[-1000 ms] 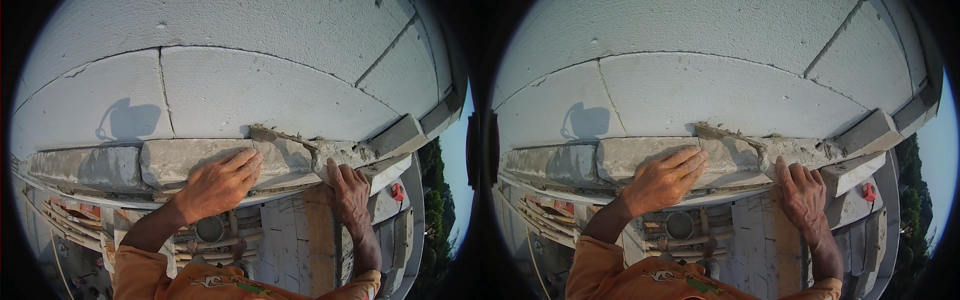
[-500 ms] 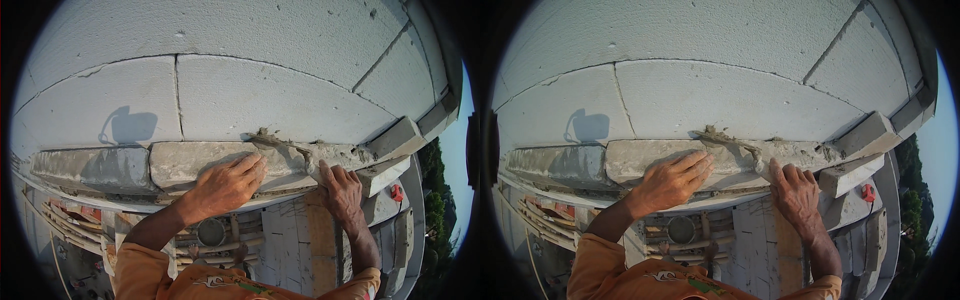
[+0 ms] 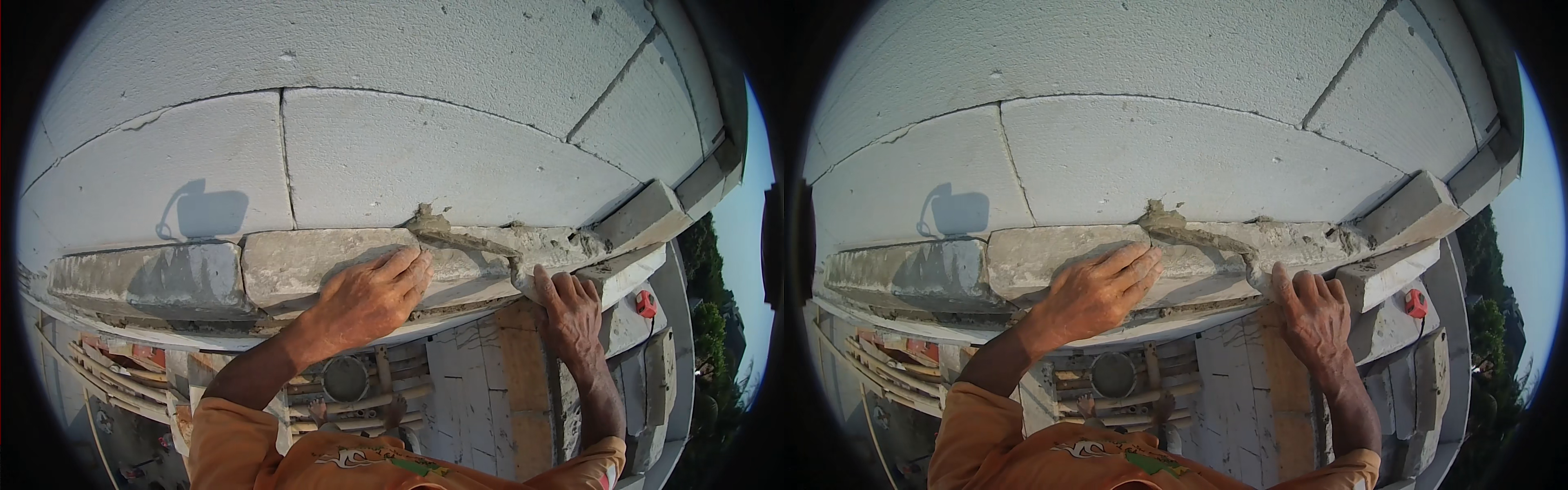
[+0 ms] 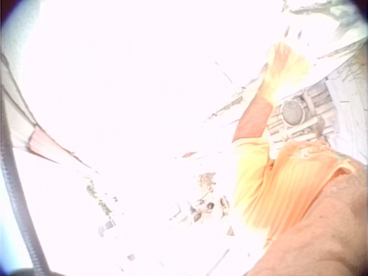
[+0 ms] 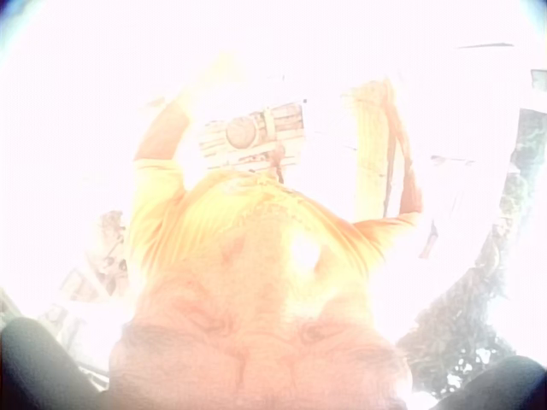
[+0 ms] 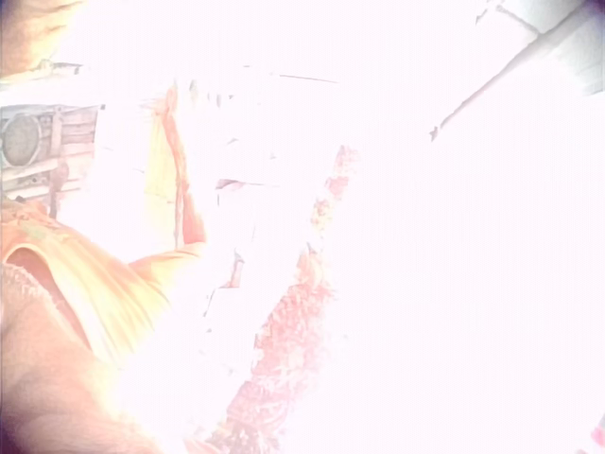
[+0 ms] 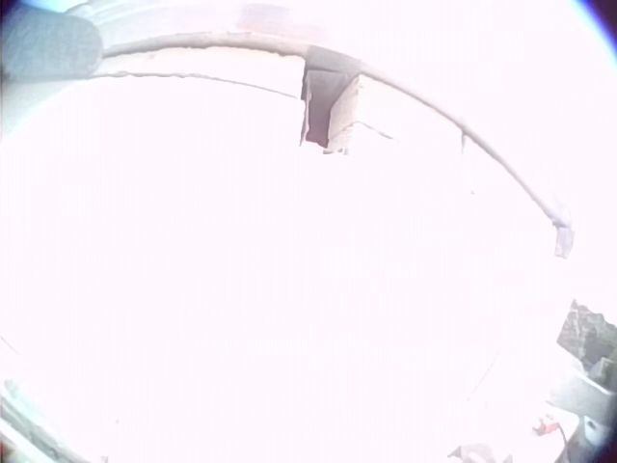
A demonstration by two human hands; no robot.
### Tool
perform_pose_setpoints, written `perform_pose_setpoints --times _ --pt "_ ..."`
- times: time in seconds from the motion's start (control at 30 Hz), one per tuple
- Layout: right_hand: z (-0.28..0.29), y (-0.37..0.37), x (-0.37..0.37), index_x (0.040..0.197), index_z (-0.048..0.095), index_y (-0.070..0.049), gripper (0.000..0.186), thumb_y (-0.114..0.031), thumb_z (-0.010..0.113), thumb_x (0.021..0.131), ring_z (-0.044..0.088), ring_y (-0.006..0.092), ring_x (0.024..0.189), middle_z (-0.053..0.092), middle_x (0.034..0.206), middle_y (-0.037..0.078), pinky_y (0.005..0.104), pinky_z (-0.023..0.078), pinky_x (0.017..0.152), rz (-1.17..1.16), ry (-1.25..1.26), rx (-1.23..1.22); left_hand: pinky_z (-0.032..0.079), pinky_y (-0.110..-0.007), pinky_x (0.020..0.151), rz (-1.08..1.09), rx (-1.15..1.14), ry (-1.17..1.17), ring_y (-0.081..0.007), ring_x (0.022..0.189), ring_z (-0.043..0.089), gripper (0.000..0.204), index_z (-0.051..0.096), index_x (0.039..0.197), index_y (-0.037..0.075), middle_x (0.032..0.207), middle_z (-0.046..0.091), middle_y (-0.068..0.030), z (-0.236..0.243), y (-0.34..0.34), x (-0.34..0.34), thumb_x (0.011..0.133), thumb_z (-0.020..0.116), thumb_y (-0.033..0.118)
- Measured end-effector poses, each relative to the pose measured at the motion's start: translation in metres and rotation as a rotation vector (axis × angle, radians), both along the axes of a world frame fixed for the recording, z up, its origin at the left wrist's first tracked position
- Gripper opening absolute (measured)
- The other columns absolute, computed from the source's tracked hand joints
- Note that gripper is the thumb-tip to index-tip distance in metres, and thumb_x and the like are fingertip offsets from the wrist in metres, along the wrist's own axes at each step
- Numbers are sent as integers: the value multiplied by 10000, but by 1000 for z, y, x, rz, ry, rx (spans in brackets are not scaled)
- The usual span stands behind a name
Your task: The person positions concrete blocks on a wall, taps them into place using a hammer, applies mortar using a trowel, and cuts a block using a hand saw.
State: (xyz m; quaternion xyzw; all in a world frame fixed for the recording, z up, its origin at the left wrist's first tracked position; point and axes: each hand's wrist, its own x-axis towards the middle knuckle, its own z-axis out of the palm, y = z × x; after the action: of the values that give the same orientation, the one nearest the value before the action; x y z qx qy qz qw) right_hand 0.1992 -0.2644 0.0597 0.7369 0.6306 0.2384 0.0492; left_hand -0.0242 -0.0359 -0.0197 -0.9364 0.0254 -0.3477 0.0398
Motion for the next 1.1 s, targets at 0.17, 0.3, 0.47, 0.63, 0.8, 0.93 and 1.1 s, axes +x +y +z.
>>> perform_pose_setpoints --times 0.17,0.3,0.47,0.63,0.8,0.93,1.1 --pt "-2 2 -1 1348 528 -122 712 -37 733 672 590 245 803 540 856 54 402 414 698 17 -19 54 590 -322 944 9 20 0 -244 1229 584 294 718 1113 9 1253 667 -112 -1 1 -1 824 687 53" --pt "-3 6 -1 1326 550 -124 663 -75 746 695 603 253 832 566 895 60 406 426 732 -27 -29 25 602 -318 919 -37 9 -19 -271 1222 576 285 688 1109 -51 1207 670 -158 -2 1 0 836 673 32" --pt "-10 -2 -6 1350 532 -131 652 -55 716 729 584 238 811 534 866 49 400 406 714 -14 -34 59 603 -322 918 -25 -2 -6 -271 1226 575 276 696 1097 -44 1209 673 -155 -5 1 -1 832 678 33" --pt "-14 4 -5 1343 538 -122 606 -89 714 764 570 227 798 527 861 49 398 406 717 -24 -52 138 600 -326 923 -33 4 -9 -279 1242 569 290 693 1107 -43 1227 666 -153 -4 2 -1 828 680 34" --pt "-22 11 2 1343 534 -109 557 -103 686 807 559 220 792 523 858 51 392 409 716 -8 -54 127 572 -344 971 -7 -15 -26 -238 1205 603 253 735 1074 23 1205 694 -103 -4 0 3 824 698 36" --pt "-40 -5 6 1345 532 -111 580 -101 700 790 555 223 796 523 862 49 394 407 719 -3 -82 109 571 -349 956 -1 -1 -30 -239 1192 612 244 739 1069 24 1190 703 -109 -4 0 3 830 707 59" --pt "-38 -26 -3 1352 530 -125 659 -117 763 735 575 234 818 541 884 53 400 408 727 -56 -41 162 560 -348 978 1 7 5 -252 1214 591 282 715 1112 3 1233 674 -131 -3 0 0 837 687 60"
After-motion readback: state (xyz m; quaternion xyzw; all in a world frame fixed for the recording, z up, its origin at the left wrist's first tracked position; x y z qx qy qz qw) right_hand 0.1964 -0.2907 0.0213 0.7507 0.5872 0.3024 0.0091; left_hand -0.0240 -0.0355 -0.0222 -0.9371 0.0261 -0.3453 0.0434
